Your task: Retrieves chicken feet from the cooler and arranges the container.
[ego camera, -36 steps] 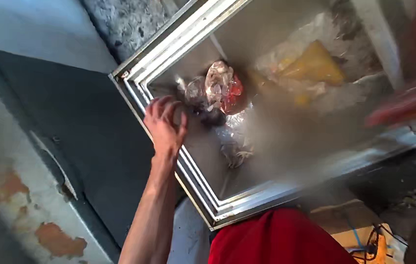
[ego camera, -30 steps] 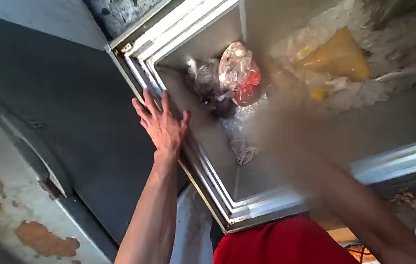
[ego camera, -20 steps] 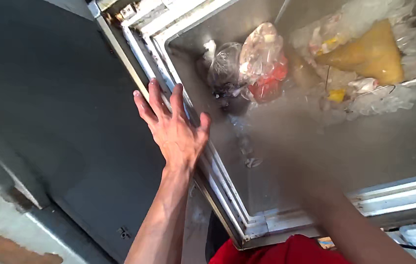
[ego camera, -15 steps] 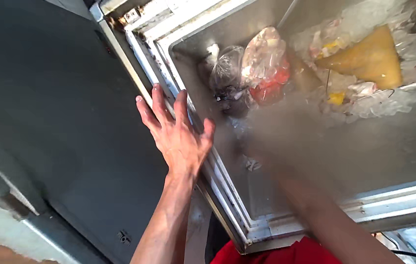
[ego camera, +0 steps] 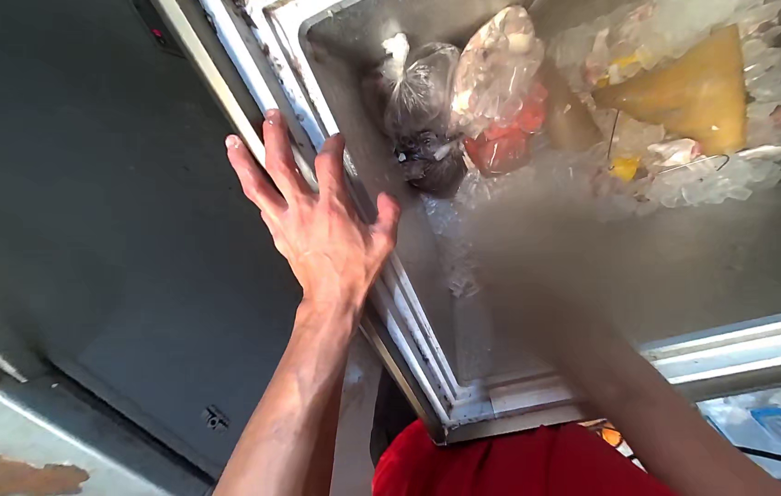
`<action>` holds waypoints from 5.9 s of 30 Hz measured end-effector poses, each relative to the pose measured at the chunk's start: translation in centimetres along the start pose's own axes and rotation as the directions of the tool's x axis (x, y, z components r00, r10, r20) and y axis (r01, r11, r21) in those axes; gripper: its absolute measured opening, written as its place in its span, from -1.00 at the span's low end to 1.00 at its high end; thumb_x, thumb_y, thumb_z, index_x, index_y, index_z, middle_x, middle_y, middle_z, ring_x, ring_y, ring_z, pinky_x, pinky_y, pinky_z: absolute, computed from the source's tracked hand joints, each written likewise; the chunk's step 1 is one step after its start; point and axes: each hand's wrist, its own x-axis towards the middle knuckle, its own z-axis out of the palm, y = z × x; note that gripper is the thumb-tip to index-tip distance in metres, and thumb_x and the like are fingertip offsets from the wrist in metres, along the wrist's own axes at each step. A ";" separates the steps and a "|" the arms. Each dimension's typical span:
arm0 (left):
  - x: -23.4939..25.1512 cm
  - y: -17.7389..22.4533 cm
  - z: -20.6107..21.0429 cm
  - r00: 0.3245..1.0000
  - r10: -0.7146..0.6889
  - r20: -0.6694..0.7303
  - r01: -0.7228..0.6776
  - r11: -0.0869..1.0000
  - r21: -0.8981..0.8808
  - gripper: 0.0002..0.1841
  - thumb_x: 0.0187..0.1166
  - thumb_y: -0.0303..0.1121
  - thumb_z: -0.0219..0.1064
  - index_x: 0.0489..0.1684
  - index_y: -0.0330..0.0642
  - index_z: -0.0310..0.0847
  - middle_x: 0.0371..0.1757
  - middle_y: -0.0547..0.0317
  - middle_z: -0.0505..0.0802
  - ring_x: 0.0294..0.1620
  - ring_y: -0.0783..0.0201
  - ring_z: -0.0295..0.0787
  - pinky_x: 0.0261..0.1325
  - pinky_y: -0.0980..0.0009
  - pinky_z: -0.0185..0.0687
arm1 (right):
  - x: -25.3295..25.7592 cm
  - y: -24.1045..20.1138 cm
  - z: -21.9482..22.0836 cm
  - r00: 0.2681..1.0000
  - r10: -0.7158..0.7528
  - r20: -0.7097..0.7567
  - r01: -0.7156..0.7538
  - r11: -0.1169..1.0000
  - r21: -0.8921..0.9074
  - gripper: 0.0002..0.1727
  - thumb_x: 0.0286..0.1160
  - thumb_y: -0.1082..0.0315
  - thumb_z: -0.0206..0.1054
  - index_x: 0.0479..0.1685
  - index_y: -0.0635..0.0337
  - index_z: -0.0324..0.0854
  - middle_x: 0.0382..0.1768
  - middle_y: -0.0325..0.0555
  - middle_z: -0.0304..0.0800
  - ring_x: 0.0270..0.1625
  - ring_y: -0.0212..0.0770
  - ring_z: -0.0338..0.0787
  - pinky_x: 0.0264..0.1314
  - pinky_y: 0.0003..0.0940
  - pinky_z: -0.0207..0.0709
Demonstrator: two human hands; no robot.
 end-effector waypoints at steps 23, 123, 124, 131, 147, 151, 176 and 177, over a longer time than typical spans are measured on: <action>0.6 -0.2 0.5 0.999 0.007 -0.038 -0.005 0.999 0.036 -0.17 0.33 0.35 0.22 0.55 0.00 0.49 0.89 -0.25 0.00 0.87 -0.44 -0.37 0.77 -0.37 -0.30 | 3.1 -1.4 5.7 0.992 -0.033 -0.119 -0.036 0.844 -0.536 -0.15 0.73 0.54 -0.02 0.93 -0.48 -0.08 0.93 0.13 -0.19 0.88 0.46 -0.11 0.53 0.69 0.08; -4.4 11.9 30.1 0.603 -0.054 0.796 -0.071 0.990 0.121 -0.55 0.47 -0.22 0.41 0.34 -0.13 0.66 0.43 -0.18 0.67 0.56 -0.30 0.45 0.42 -0.34 0.41 | -6.6 10.4 -10.6 0.996 0.059 0.066 -0.073 0.968 0.239 -0.77 0.42 0.46 0.45 0.03 0.25 0.70 -0.10 0.25 0.77 -0.11 0.14 0.74 -0.05 0.14 0.59; -5.1 12.8 30.3 0.558 -0.063 0.828 -0.103 0.984 0.144 -0.48 0.47 -0.13 0.42 0.41 -0.14 0.60 0.48 -0.18 0.64 0.60 -0.26 0.41 0.47 -0.30 0.36 | -6.0 10.8 -10.1 0.998 0.053 0.040 -0.061 0.971 0.232 -0.80 0.41 0.44 0.46 -0.01 0.22 0.73 -0.15 0.19 0.78 -0.16 0.08 0.76 -0.11 0.09 0.61; -8.4 17.6 32.8 0.602 -0.386 0.699 0.229 0.922 0.311 0.01 0.34 0.41 0.37 0.62 -0.24 0.29 0.52 -0.40 0.54 0.66 -0.41 0.30 0.56 -0.48 0.07 | -6.0 10.9 -10.8 0.987 0.105 0.122 -0.136 0.949 0.283 -0.73 0.48 0.46 0.40 0.14 0.25 0.66 0.02 0.26 0.73 -0.05 0.12 0.72 0.01 0.13 0.57; -3.4 10.9 30.7 0.798 -0.195 0.570 0.223 0.975 0.021 -0.55 0.52 -0.45 0.30 0.41 -0.34 0.48 0.46 -0.34 0.59 0.41 -0.35 0.60 0.29 -0.27 0.60 | -5.9 11.7 -11.0 0.979 0.179 0.099 -0.200 0.940 0.276 -0.72 0.48 0.38 0.42 0.15 0.12 0.65 -0.21 0.06 0.69 -0.34 -0.12 0.58 -0.27 -0.10 0.50; -3.9 11.1 33.4 0.789 0.036 0.614 -0.095 0.993 0.064 -0.53 0.54 -0.41 0.33 0.48 -0.13 0.57 0.50 -0.23 0.60 0.51 -0.33 0.48 0.24 -0.31 0.54 | -6.9 10.7 -11.8 0.969 0.215 0.124 -0.241 0.933 0.267 -0.71 0.52 0.36 0.40 0.19 0.14 0.64 -0.16 0.09 0.69 -0.31 -0.12 0.58 -0.20 -0.10 0.50; -4.7 13.1 28.9 0.652 0.122 0.749 -0.214 0.977 0.026 -0.66 0.42 -0.27 0.47 0.09 -0.25 0.77 0.18 -0.12 0.82 0.38 -0.19 0.63 0.38 -0.18 0.48 | -6.3 14.8 -10.0 0.997 0.081 0.011 -0.079 0.910 0.407 -0.76 0.45 0.38 0.45 0.08 0.07 0.71 -0.32 0.02 0.70 -0.47 -0.17 0.58 -0.43 -0.19 0.48; -3.9 14.0 29.1 0.674 0.249 0.695 -0.286 0.956 -0.066 -0.69 0.38 -0.36 0.48 0.05 -0.27 0.78 0.18 -0.13 0.82 0.34 -0.18 0.66 0.35 -0.15 0.52 | -6.4 14.7 -10.3 0.996 0.083 0.012 -0.081 0.911 0.404 -0.77 0.46 0.39 0.45 0.07 0.07 0.72 -0.33 0.01 0.68 -0.49 -0.19 0.56 -0.45 -0.21 0.46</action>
